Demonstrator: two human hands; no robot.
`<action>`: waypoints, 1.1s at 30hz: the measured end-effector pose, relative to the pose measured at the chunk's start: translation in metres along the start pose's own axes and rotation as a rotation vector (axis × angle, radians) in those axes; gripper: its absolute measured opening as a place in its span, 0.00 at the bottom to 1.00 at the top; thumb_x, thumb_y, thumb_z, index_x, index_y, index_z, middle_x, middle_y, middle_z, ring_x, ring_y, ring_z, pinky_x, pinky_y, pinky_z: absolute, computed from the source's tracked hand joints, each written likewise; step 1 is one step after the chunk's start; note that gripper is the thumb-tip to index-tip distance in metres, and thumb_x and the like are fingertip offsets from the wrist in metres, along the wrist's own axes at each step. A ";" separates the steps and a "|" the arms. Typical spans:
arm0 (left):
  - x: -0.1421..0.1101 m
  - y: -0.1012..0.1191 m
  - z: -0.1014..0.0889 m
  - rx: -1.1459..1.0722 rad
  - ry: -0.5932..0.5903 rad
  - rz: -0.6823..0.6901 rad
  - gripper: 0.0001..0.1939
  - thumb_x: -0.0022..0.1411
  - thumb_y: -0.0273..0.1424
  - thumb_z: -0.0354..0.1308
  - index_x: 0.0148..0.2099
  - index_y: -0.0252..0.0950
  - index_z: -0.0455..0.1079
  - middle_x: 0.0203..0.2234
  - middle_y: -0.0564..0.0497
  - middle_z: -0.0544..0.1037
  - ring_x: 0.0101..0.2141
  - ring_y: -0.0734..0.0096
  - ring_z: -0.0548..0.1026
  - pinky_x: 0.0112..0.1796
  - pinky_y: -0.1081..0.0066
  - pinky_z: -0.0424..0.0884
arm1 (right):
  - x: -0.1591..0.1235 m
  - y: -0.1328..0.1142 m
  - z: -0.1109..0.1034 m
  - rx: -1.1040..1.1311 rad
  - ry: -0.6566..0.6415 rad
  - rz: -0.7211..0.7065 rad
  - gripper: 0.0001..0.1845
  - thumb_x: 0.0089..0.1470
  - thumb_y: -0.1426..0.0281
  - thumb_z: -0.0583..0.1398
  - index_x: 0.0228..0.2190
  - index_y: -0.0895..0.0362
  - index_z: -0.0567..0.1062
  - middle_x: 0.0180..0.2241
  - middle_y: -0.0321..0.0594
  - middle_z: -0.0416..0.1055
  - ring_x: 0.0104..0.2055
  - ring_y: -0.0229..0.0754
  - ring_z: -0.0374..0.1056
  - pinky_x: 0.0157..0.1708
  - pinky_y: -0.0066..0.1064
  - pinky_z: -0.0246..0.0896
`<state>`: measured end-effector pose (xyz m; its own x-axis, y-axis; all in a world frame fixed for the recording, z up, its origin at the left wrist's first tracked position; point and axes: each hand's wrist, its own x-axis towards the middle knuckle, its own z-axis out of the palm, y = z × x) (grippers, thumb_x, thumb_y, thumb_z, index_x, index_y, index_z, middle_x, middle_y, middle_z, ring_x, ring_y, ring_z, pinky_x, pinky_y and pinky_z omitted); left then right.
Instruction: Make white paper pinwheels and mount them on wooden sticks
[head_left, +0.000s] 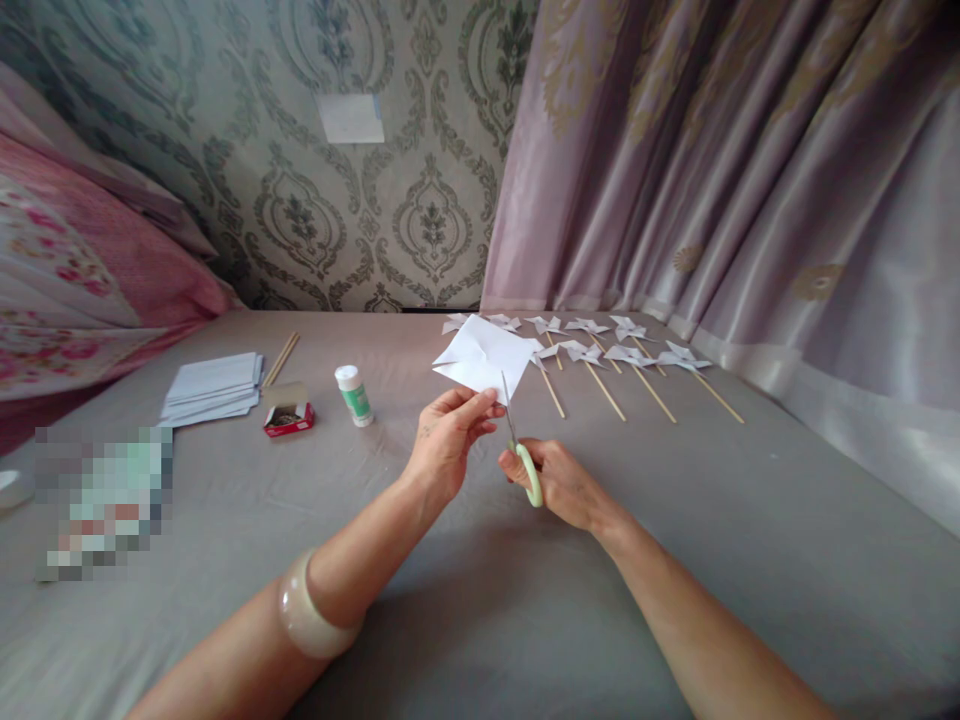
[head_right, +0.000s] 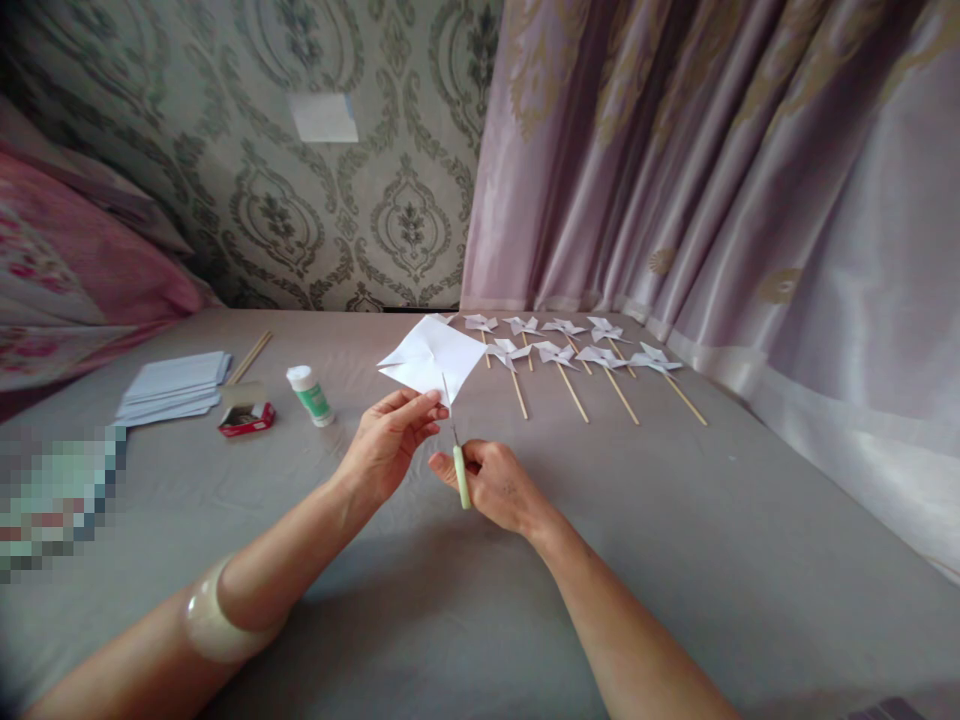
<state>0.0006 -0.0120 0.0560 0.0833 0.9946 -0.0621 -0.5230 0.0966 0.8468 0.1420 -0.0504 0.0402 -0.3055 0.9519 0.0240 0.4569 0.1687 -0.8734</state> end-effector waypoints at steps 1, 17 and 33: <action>0.000 0.000 0.000 -0.001 -0.002 0.002 0.12 0.42 0.29 0.70 0.25 0.30 0.70 0.21 0.52 0.74 0.26 0.77 0.74 0.25 0.80 0.66 | 0.000 0.000 0.000 0.003 0.001 0.001 0.30 0.49 0.41 0.53 0.18 0.55 0.58 0.18 0.30 0.51 0.22 0.33 0.46 0.22 0.29 0.41; -0.002 0.000 0.002 -0.016 -0.005 0.016 0.12 0.42 0.30 0.70 0.25 0.30 0.70 0.21 0.51 0.75 0.25 0.78 0.74 0.26 0.80 0.67 | 0.000 0.001 0.001 -0.009 0.028 0.011 0.29 0.49 0.44 0.55 0.17 0.56 0.60 0.18 0.30 0.53 0.22 0.33 0.48 0.23 0.29 0.43; -0.001 0.002 0.002 -0.009 -0.012 0.020 0.12 0.41 0.31 0.70 0.24 0.31 0.70 0.21 0.52 0.75 0.25 0.78 0.73 0.27 0.79 0.66 | 0.001 0.000 0.003 0.029 0.080 0.082 0.29 0.46 0.44 0.57 0.16 0.56 0.60 0.17 0.30 0.51 0.22 0.33 0.47 0.22 0.28 0.43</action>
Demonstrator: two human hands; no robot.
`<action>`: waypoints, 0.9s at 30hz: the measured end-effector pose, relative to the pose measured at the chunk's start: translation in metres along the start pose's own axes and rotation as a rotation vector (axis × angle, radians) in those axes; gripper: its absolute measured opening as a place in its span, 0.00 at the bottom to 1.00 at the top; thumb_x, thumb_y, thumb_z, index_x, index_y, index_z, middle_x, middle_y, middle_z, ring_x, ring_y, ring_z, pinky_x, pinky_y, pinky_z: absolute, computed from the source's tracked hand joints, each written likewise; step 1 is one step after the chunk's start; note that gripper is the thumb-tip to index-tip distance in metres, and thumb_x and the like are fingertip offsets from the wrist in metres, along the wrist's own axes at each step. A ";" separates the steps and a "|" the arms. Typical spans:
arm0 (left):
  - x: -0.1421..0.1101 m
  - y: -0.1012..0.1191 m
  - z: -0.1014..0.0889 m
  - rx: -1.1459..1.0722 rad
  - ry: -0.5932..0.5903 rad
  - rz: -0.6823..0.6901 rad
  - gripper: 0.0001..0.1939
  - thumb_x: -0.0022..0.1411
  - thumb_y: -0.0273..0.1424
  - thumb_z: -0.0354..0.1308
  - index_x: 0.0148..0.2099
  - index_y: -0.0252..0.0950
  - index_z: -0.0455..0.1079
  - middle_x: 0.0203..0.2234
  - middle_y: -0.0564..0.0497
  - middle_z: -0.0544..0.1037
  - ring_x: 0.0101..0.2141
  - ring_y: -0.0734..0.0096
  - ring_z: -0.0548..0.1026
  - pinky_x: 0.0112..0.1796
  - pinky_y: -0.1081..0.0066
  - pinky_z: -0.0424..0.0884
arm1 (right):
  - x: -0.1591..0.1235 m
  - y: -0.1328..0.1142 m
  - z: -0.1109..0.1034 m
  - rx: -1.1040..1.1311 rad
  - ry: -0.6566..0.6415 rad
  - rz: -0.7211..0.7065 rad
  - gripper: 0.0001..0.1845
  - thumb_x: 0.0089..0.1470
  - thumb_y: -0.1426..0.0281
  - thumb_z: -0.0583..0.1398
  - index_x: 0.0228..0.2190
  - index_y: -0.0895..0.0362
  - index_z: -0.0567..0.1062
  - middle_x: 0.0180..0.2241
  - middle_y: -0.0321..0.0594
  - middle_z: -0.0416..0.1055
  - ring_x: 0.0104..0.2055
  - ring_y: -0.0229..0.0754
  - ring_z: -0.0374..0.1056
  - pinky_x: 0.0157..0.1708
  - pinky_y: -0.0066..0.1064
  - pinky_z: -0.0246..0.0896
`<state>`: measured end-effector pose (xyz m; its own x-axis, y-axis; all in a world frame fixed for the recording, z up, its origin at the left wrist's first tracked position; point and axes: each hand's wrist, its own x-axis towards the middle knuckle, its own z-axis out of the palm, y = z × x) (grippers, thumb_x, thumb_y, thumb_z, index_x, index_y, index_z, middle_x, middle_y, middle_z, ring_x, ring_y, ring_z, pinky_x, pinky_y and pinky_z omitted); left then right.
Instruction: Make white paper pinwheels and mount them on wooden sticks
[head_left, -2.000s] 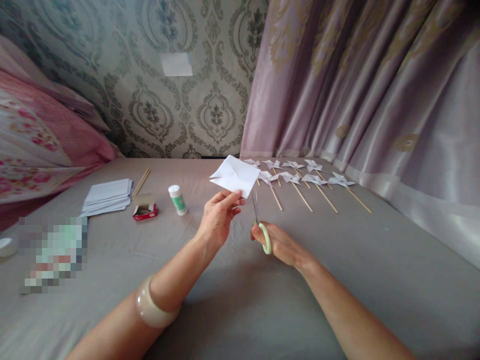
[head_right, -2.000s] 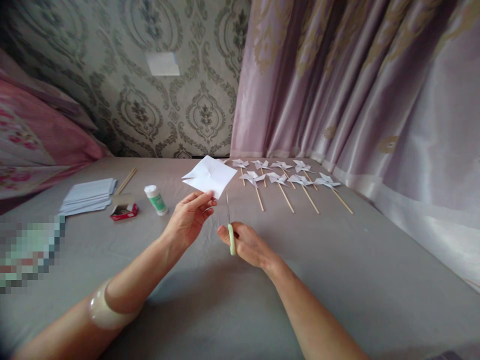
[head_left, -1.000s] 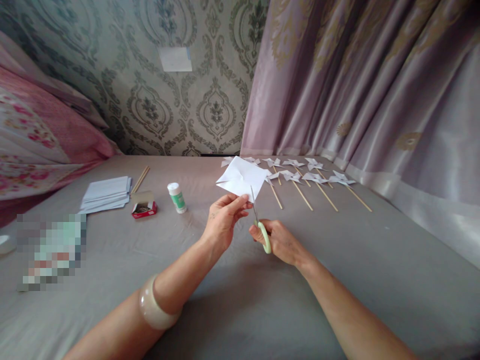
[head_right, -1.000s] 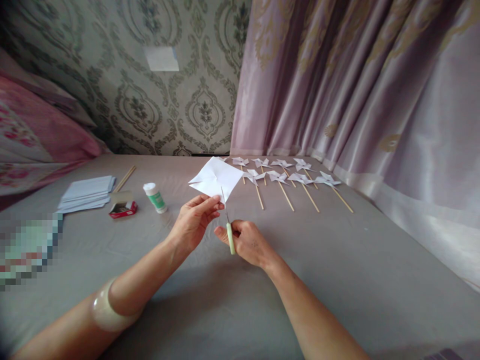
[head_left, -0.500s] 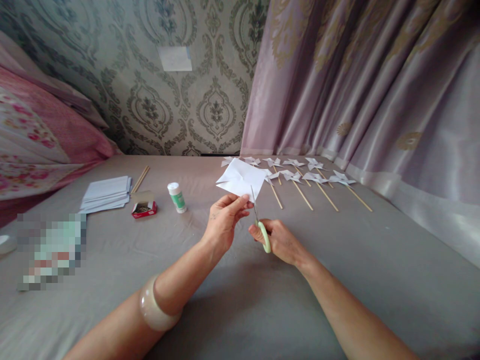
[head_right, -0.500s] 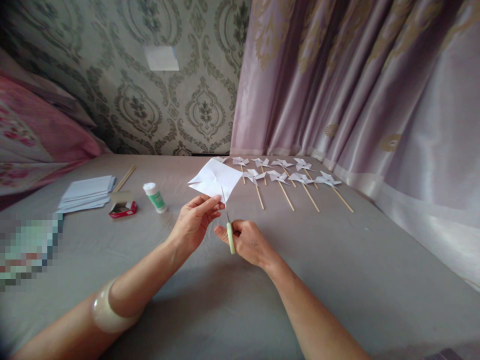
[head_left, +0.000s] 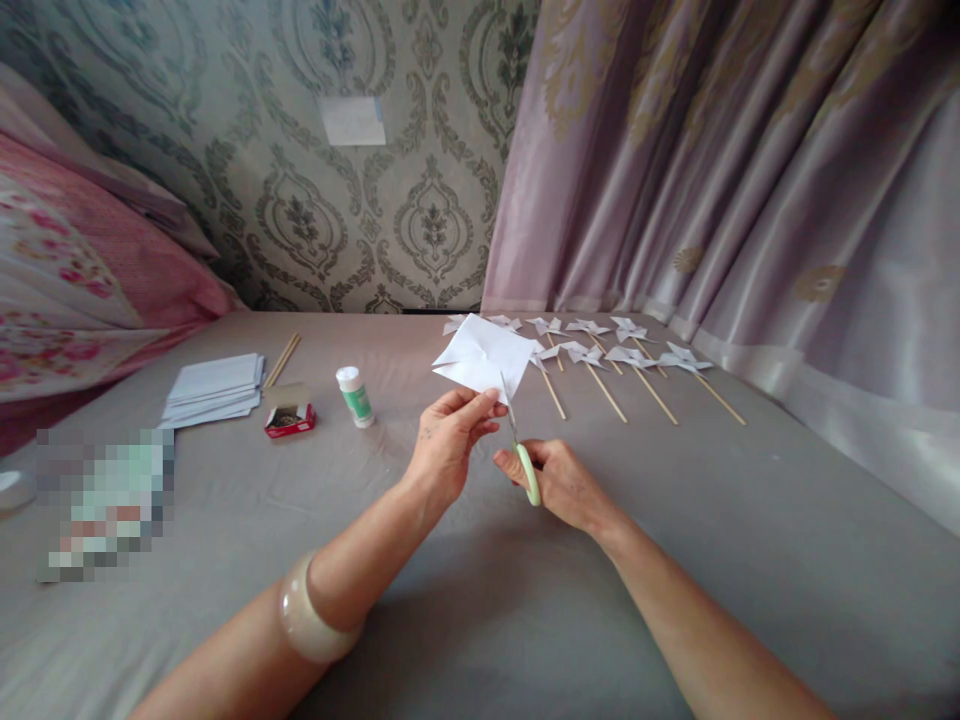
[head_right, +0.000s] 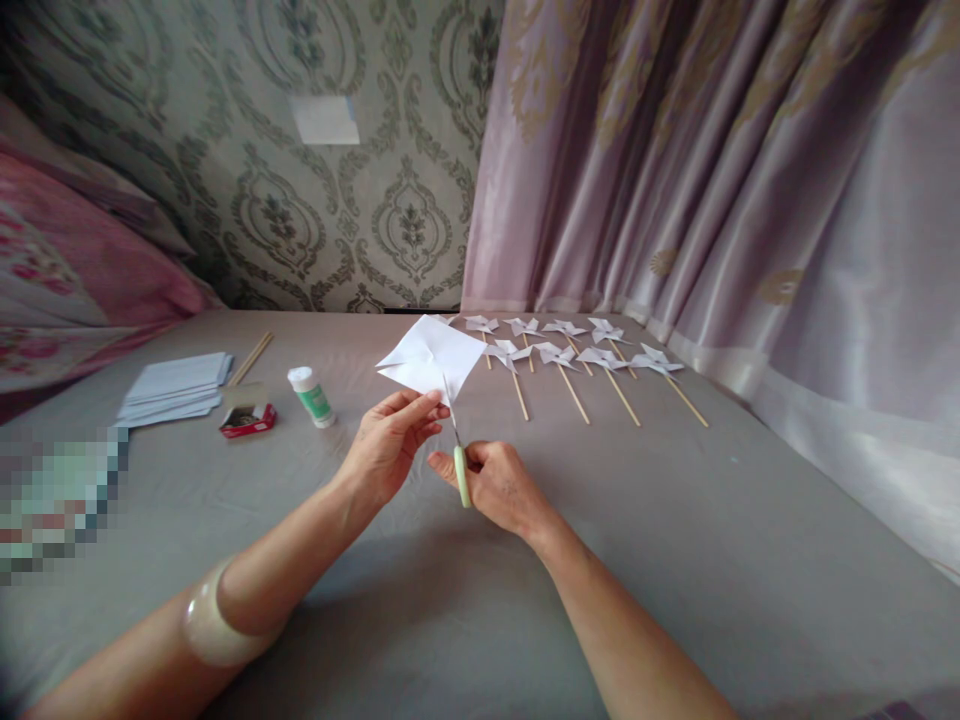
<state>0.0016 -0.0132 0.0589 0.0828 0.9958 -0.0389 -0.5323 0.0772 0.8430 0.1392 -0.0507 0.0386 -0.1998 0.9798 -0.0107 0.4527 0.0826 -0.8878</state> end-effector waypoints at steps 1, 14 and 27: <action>0.000 0.000 0.000 0.000 -0.001 0.000 0.12 0.41 0.31 0.70 0.24 0.31 0.70 0.21 0.52 0.75 0.25 0.78 0.73 0.27 0.79 0.66 | 0.000 0.000 0.000 -0.001 0.005 0.002 0.29 0.45 0.44 0.57 0.16 0.56 0.60 0.17 0.30 0.50 0.22 0.32 0.47 0.22 0.28 0.43; 0.000 0.002 0.000 0.001 0.005 -0.009 0.13 0.40 0.30 0.71 0.24 0.31 0.70 0.21 0.52 0.74 0.26 0.78 0.73 0.27 0.78 0.66 | 0.001 0.002 0.002 0.007 0.048 -0.008 0.29 0.45 0.46 0.59 0.14 0.56 0.57 0.17 0.29 0.47 0.22 0.32 0.44 0.20 0.28 0.40; 0.007 0.010 -0.002 -0.056 0.070 0.053 0.13 0.38 0.29 0.71 0.28 0.31 0.73 0.23 0.53 0.76 0.24 0.80 0.70 0.24 0.79 0.64 | 0.002 0.004 0.005 0.021 0.011 -0.003 0.27 0.46 0.49 0.61 0.14 0.57 0.60 0.16 0.29 0.48 0.21 0.31 0.45 0.21 0.27 0.40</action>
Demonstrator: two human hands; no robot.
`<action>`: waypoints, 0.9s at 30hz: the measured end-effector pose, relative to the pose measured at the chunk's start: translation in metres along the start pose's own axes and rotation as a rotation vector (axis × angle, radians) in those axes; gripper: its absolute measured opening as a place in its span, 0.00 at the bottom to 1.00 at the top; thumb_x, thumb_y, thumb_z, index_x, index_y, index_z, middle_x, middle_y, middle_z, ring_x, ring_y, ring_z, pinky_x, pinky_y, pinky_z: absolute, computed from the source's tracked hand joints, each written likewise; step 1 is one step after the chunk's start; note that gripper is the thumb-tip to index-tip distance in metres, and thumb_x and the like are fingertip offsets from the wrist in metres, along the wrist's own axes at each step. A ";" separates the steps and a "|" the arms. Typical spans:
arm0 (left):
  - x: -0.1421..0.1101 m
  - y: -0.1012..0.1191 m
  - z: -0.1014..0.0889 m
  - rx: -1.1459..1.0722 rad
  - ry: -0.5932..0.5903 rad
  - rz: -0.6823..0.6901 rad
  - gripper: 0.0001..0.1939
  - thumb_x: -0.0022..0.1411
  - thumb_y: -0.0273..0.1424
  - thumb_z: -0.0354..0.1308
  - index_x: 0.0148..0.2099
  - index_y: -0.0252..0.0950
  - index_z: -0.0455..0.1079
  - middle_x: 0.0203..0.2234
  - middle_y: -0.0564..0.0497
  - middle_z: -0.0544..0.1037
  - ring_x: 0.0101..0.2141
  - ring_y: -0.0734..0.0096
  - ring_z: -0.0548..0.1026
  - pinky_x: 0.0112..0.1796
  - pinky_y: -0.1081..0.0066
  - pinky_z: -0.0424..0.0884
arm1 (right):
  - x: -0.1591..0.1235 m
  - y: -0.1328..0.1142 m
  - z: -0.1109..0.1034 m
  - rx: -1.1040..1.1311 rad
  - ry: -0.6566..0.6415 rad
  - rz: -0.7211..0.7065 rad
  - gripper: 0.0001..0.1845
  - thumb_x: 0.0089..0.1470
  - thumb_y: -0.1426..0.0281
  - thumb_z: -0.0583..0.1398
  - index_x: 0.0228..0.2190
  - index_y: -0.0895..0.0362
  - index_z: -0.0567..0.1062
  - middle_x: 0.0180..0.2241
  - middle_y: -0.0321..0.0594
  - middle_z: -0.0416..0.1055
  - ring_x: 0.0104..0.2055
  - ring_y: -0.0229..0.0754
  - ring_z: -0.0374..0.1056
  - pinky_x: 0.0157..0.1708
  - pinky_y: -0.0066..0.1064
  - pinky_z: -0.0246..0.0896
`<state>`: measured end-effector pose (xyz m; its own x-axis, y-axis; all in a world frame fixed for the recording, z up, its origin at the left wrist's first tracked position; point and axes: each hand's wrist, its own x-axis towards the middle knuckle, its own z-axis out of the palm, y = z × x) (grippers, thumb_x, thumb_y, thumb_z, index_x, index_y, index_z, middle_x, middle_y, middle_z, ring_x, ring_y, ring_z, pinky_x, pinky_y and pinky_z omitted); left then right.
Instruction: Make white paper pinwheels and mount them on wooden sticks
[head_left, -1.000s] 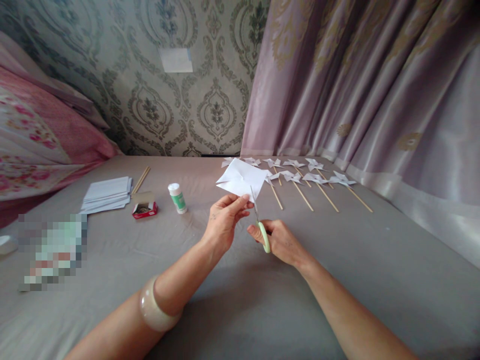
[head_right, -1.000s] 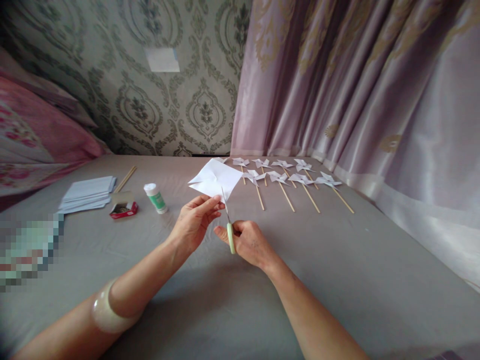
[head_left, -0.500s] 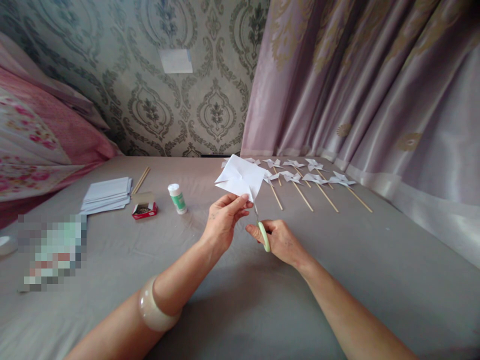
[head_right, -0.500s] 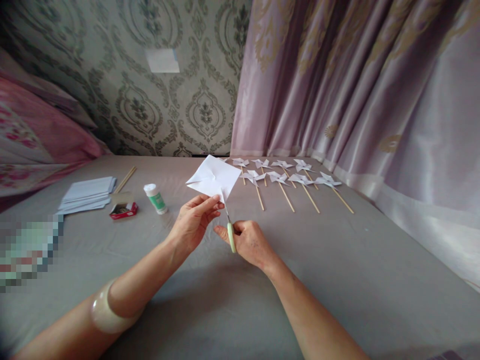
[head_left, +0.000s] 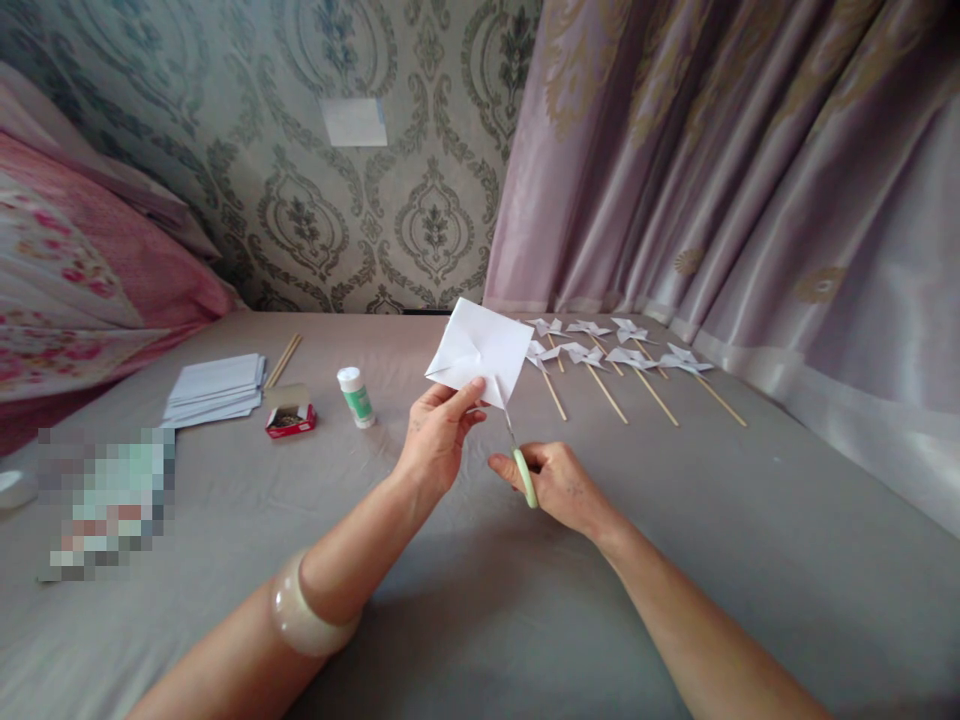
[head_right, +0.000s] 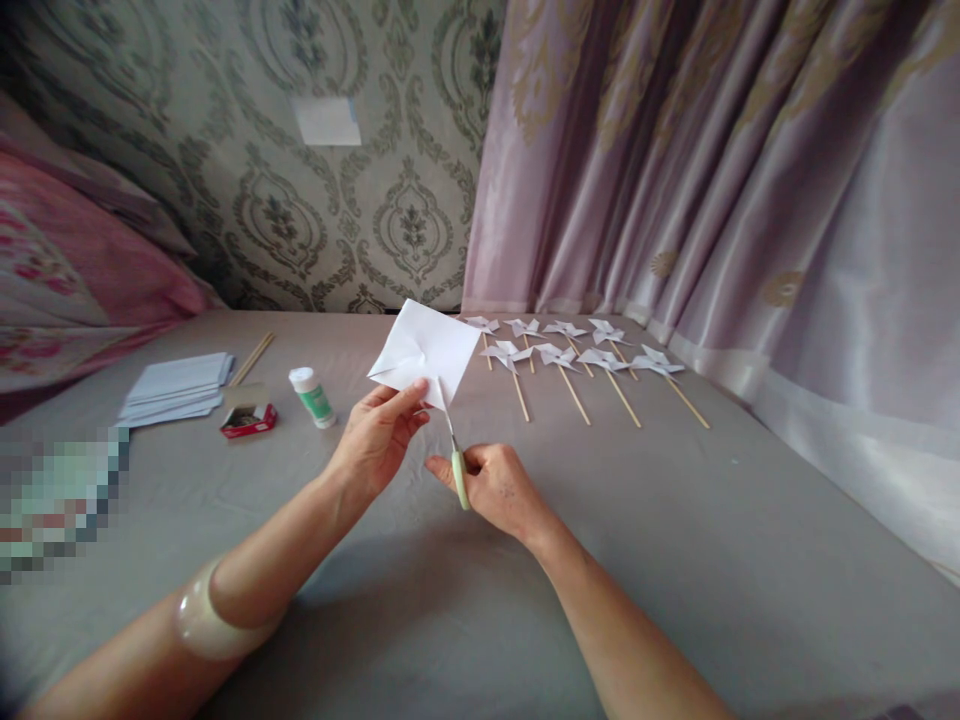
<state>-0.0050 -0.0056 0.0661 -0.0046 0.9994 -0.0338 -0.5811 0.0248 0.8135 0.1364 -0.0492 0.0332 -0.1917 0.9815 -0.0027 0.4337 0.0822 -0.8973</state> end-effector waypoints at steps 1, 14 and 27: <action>0.000 0.000 0.000 0.002 -0.004 -0.002 0.13 0.38 0.29 0.72 0.28 0.31 0.74 0.23 0.53 0.76 0.24 0.80 0.71 0.24 0.79 0.64 | 0.000 0.000 0.000 0.012 -0.003 -0.005 0.27 0.46 0.49 0.61 0.14 0.57 0.60 0.16 0.28 0.49 0.21 0.31 0.45 0.21 0.27 0.40; -0.011 -0.011 0.004 0.052 -0.087 -0.040 0.12 0.40 0.29 0.71 0.29 0.31 0.75 0.23 0.53 0.75 0.21 0.82 0.68 0.25 0.77 0.64 | -0.002 -0.006 -0.006 -0.004 0.030 -0.078 0.27 0.49 0.48 0.58 0.17 0.56 0.60 0.18 0.30 0.54 0.22 0.33 0.50 0.22 0.28 0.45; -0.012 -0.011 0.004 0.060 -0.084 -0.041 0.11 0.40 0.29 0.71 0.28 0.31 0.75 0.22 0.53 0.74 0.21 0.82 0.67 0.26 0.76 0.64 | -0.002 -0.006 -0.006 -0.017 0.056 -0.076 0.28 0.48 0.46 0.57 0.17 0.56 0.61 0.18 0.30 0.53 0.23 0.33 0.50 0.22 0.28 0.45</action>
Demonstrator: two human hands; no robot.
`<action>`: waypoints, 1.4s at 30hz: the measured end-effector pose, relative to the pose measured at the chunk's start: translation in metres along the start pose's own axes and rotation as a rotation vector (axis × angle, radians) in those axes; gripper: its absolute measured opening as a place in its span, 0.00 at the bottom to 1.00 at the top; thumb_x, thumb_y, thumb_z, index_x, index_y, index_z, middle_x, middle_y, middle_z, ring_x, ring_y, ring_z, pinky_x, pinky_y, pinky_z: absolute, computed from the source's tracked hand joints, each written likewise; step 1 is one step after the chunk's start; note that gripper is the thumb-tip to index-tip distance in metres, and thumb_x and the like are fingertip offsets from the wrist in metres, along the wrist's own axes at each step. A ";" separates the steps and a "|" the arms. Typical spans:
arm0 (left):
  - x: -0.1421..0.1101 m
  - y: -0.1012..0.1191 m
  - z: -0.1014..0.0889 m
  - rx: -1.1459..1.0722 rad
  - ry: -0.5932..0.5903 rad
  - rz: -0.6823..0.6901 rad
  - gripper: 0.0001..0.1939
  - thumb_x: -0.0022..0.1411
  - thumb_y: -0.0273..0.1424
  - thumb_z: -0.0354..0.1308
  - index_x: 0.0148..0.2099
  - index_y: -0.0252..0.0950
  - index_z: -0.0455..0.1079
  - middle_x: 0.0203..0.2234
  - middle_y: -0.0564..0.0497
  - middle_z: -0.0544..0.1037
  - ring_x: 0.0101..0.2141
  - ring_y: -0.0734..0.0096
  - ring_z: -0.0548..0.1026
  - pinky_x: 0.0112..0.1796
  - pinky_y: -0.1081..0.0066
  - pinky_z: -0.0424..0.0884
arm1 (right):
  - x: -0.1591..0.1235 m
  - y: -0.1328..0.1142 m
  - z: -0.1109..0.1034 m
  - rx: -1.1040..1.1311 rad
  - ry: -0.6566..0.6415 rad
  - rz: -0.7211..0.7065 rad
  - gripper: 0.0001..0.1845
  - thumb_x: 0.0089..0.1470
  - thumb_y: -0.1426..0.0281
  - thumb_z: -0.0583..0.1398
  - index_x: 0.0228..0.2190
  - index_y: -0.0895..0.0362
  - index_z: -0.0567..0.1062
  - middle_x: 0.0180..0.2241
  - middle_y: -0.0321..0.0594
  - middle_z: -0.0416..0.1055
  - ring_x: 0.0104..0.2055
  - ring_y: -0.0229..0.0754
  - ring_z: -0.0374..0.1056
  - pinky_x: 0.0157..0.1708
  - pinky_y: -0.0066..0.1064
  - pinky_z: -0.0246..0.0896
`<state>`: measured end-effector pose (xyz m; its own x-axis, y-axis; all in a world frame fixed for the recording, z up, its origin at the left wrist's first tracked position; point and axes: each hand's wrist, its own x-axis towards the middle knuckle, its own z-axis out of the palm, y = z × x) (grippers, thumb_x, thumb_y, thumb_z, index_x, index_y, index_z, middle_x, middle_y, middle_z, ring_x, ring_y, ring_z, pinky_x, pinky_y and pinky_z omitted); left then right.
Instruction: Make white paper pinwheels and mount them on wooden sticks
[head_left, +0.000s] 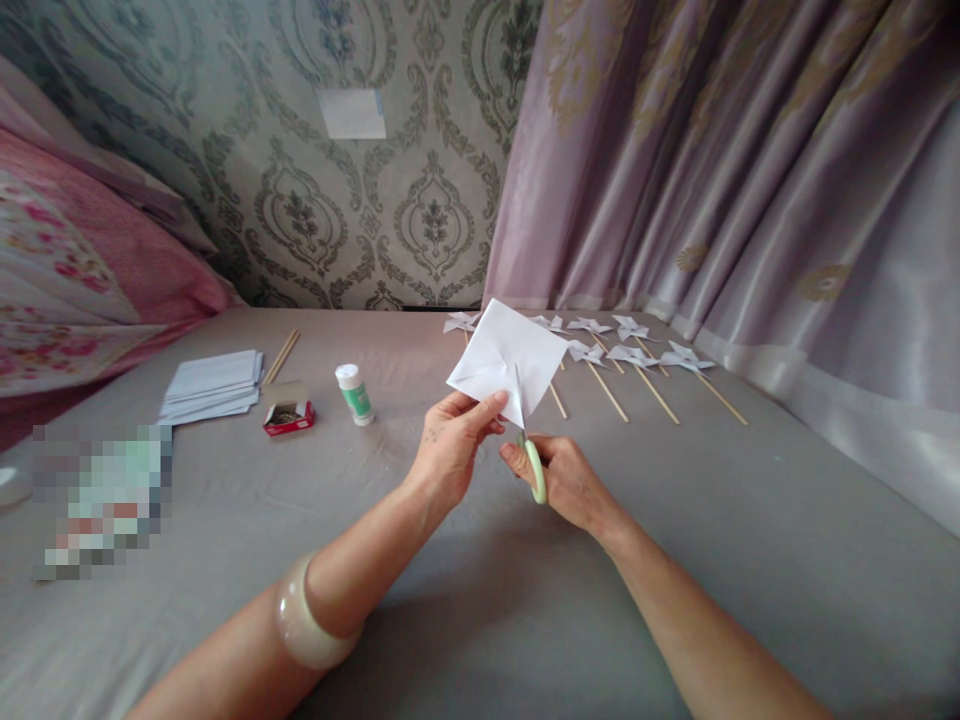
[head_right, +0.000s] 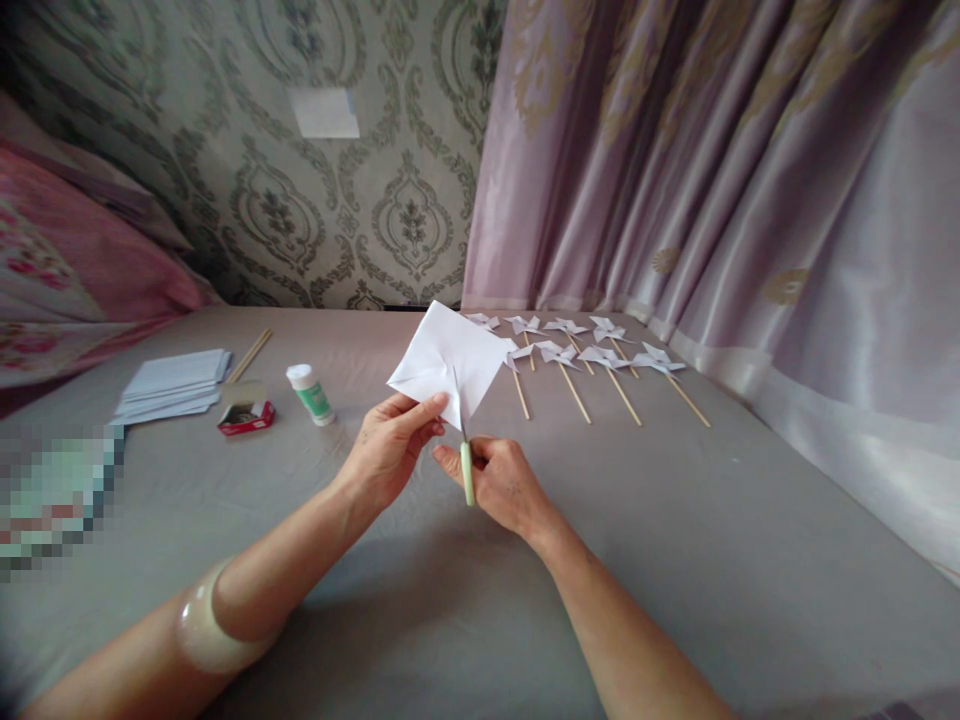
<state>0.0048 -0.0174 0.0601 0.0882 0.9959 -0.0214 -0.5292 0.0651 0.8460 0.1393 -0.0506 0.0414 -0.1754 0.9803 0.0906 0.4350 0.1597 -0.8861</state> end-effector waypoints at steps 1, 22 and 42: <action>0.000 0.000 0.000 0.000 0.001 -0.001 0.11 0.40 0.29 0.71 0.28 0.31 0.75 0.22 0.53 0.74 0.21 0.82 0.67 0.26 0.76 0.64 | 0.000 0.000 0.000 0.004 0.003 0.003 0.28 0.48 0.46 0.57 0.17 0.56 0.61 0.18 0.30 0.53 0.23 0.33 0.49 0.22 0.28 0.45; -0.001 0.000 0.001 -0.041 0.008 -0.035 0.12 0.39 0.29 0.71 0.27 0.30 0.74 0.21 0.53 0.74 0.20 0.83 0.67 0.24 0.78 0.64 | 0.000 0.002 0.003 0.036 0.035 0.039 0.27 0.48 0.47 0.57 0.16 0.56 0.61 0.17 0.31 0.52 0.22 0.33 0.49 0.22 0.29 0.44; 0.000 0.007 0.002 -0.095 0.008 -0.036 0.12 0.39 0.28 0.71 0.28 0.30 0.72 0.21 0.55 0.73 0.21 0.82 0.68 0.24 0.79 0.65 | 0.000 0.005 0.003 -0.007 -0.068 -0.024 0.24 0.51 0.51 0.57 0.19 0.56 0.61 0.19 0.30 0.54 0.24 0.34 0.51 0.24 0.28 0.47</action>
<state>0.0026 -0.0172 0.0675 0.1024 0.9932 -0.0557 -0.6037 0.1065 0.7901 0.1386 -0.0501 0.0357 -0.2453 0.9661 0.0803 0.4358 0.1839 -0.8811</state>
